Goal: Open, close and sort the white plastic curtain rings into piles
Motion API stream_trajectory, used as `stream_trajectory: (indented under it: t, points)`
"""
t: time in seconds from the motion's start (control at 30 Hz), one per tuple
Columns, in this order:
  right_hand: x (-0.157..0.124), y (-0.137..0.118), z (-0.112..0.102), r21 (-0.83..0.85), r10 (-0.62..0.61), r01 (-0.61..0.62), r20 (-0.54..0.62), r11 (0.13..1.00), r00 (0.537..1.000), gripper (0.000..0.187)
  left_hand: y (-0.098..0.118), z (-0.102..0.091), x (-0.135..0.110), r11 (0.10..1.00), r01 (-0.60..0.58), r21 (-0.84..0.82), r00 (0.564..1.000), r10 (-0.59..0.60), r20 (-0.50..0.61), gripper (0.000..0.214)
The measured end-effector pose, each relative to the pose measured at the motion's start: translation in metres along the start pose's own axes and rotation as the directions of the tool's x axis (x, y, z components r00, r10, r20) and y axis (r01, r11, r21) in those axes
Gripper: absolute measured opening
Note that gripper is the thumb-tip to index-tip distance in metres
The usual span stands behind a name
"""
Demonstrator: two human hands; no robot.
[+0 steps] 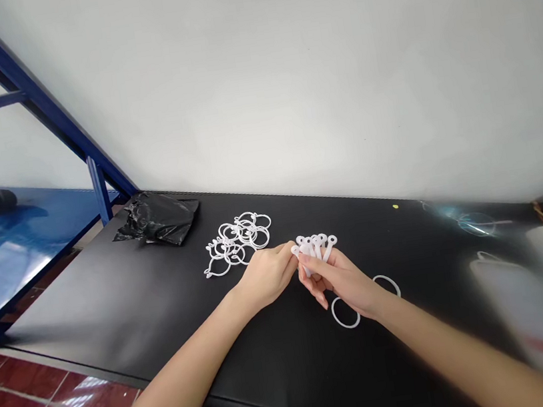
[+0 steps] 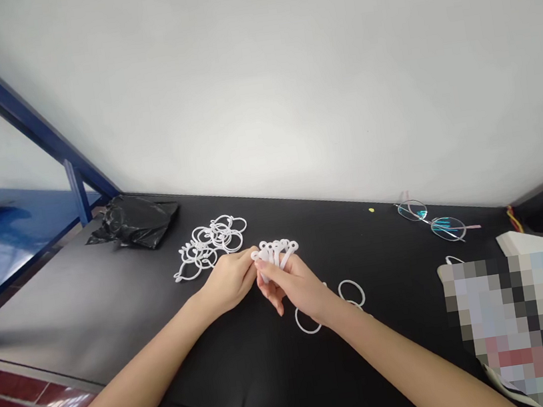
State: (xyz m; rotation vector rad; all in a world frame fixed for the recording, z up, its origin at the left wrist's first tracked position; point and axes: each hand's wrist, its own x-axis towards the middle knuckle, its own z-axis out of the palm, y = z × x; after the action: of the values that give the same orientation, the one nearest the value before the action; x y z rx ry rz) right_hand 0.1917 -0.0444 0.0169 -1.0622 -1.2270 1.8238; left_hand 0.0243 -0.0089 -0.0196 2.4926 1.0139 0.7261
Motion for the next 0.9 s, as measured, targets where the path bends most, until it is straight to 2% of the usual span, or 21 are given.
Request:
stream_trajectory:
  t: [0.27, 0.57, 0.73, 0.9]
  points:
    - [-0.001, -0.001, 0.005, -0.040, -0.074, 0.073, -0.027, 0.997, 0.997, 0.045, 0.000, 0.000, 0.000, 1.000, 0.003, 0.005, 0.998, -0.003, -0.068, 0.028]
    - [0.002, 0.014, 0.001, -0.172, -0.216, 0.204, -0.055, 0.964, 0.975, 0.043, -0.003, -0.005, 0.002, 0.999, -0.009, 0.038, 0.996, 0.012, -0.086, 0.028]
    - [-0.003, 0.020, 0.005, -0.263, -0.352, 0.317, -0.100, 0.911, 0.931, 0.041, -0.004, -0.002, -0.001, 0.988, 0.019, -0.155, 1.000, -0.021, -0.014, 0.031]
    - [-0.007, 0.019, 0.008, -0.378, -0.429, 0.373, -0.072, 0.847, 0.900, 0.044, 0.001, -0.005, 0.000, 0.905, 0.102, -0.412, 0.994, -0.075, 0.081, 0.041]
